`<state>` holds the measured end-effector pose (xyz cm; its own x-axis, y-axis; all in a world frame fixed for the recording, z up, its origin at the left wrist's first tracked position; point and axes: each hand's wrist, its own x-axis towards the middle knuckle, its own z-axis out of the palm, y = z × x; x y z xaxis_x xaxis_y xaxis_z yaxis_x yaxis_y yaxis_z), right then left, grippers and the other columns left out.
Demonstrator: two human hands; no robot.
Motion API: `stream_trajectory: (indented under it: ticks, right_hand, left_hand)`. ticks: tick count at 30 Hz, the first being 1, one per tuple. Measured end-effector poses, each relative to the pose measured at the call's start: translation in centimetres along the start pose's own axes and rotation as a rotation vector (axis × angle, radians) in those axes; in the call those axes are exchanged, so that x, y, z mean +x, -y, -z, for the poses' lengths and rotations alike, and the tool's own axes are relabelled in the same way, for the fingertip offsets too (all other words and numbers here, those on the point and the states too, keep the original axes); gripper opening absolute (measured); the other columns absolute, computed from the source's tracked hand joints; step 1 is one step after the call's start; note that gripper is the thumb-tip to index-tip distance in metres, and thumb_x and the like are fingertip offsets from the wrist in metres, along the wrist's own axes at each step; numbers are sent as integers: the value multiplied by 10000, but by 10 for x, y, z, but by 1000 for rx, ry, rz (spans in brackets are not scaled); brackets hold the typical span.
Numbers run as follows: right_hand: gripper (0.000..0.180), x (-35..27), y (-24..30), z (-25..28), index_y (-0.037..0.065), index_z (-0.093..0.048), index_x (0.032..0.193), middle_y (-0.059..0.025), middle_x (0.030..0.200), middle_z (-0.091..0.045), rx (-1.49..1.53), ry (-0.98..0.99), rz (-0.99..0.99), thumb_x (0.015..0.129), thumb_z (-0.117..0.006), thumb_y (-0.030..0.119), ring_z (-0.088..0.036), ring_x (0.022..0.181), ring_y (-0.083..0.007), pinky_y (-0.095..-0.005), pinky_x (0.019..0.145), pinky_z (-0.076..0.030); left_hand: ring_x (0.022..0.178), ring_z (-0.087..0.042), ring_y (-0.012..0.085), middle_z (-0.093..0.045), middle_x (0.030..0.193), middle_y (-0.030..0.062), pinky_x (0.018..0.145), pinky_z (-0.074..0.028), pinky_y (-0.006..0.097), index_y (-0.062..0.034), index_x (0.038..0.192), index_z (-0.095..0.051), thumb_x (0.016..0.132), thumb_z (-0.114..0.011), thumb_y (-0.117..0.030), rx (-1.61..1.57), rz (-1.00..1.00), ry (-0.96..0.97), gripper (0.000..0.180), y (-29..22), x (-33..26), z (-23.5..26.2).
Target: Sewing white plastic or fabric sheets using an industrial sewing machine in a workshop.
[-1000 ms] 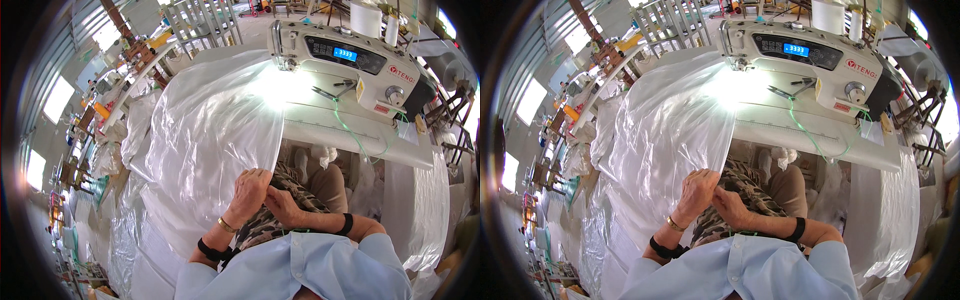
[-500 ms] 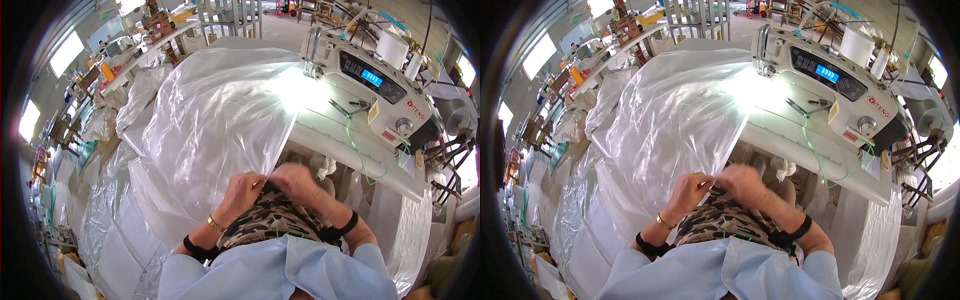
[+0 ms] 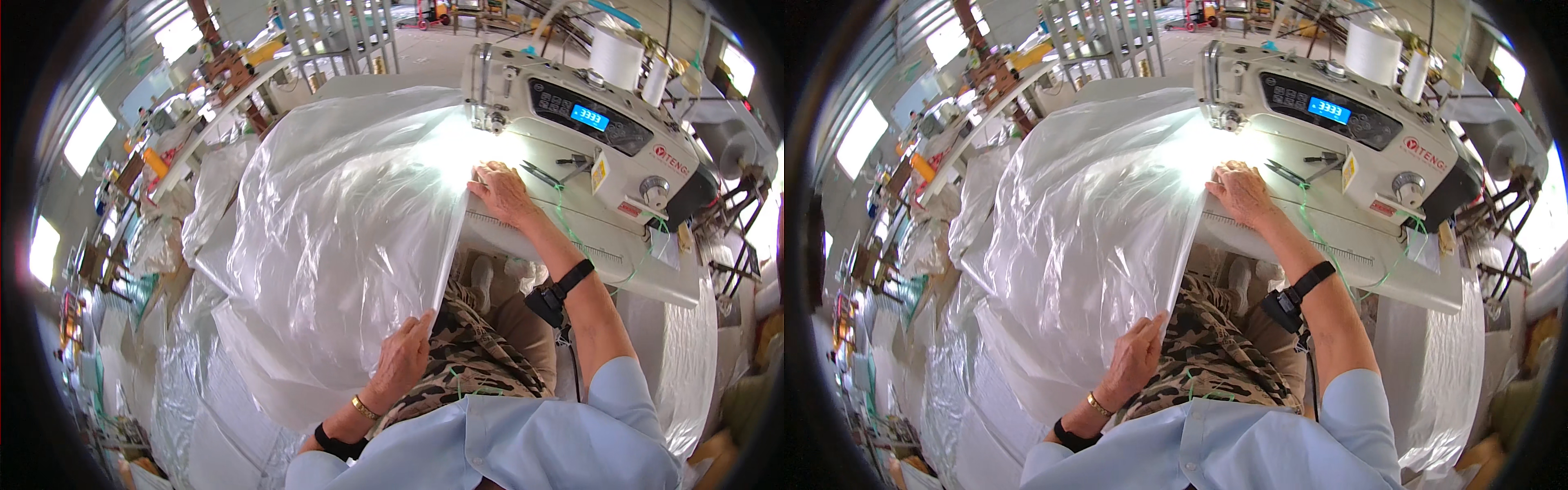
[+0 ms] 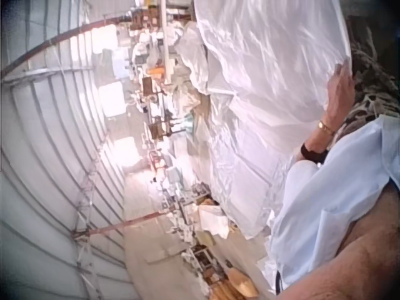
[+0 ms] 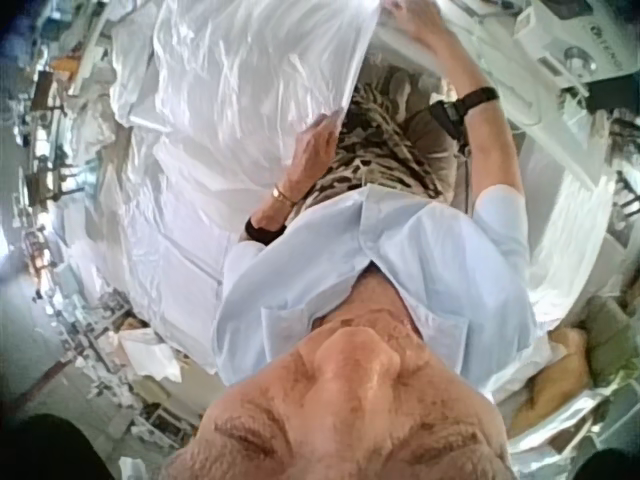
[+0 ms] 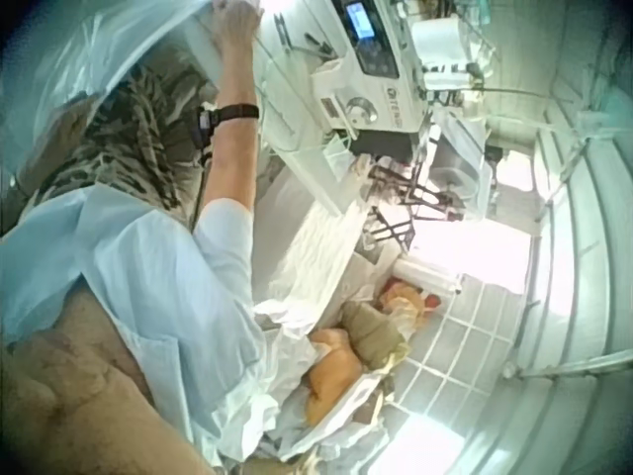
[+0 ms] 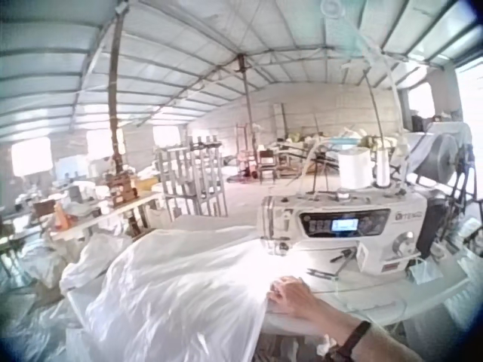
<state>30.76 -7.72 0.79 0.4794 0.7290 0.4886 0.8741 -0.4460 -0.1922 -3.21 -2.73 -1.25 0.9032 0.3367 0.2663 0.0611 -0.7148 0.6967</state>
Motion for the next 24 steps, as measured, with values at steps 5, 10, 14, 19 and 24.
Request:
stream_trajectory:
  ticks: [5,10,14,19,24]
  right_hand:
    - [383,4,-5,1,29,-638,1023,-134,977,-617,74,50,20,903,-575,387,-587,995,-293,-461,886,-432]
    - [415,6,-4,2,68,-632,1029,-117,1001,-609,54,80,-9,902,-548,453,-564,1041,-286,-477,918,-413]
    - [391,6,-2,8,79,-604,972,-115,999,-596,80,147,-16,907,-541,460,-555,1046,-288,-493,930,-397]
    - [402,5,0,11,77,-603,1010,-115,1047,-590,90,163,2,901,-546,460,-541,1072,-287,-497,942,-388]
    - [411,4,-1,10,65,-608,1043,-119,1066,-589,96,94,29,897,-556,446,-535,1079,-294,-495,931,-389]
  left_hand:
    - [718,-607,334,-590,830,147,619,-474,410,-13,1083,-603,839,-589,-26,71,-126,-4,245,5,17,-14]
    - [685,-619,302,-594,789,103,581,-480,397,-55,1019,-612,779,-606,-25,214,-184,6,242,13,37,-17]
    - [671,-618,298,-580,767,99,573,-477,399,-66,1011,-606,794,-596,-39,208,-223,-38,218,17,61,-17]
    - [706,-629,348,-632,843,155,615,-493,421,-31,987,-616,802,-577,-59,248,-188,-18,191,19,99,-12]
    - [683,-595,394,-611,795,195,611,-463,457,-8,906,-591,813,-559,-80,299,-199,-5,123,14,145,-11]
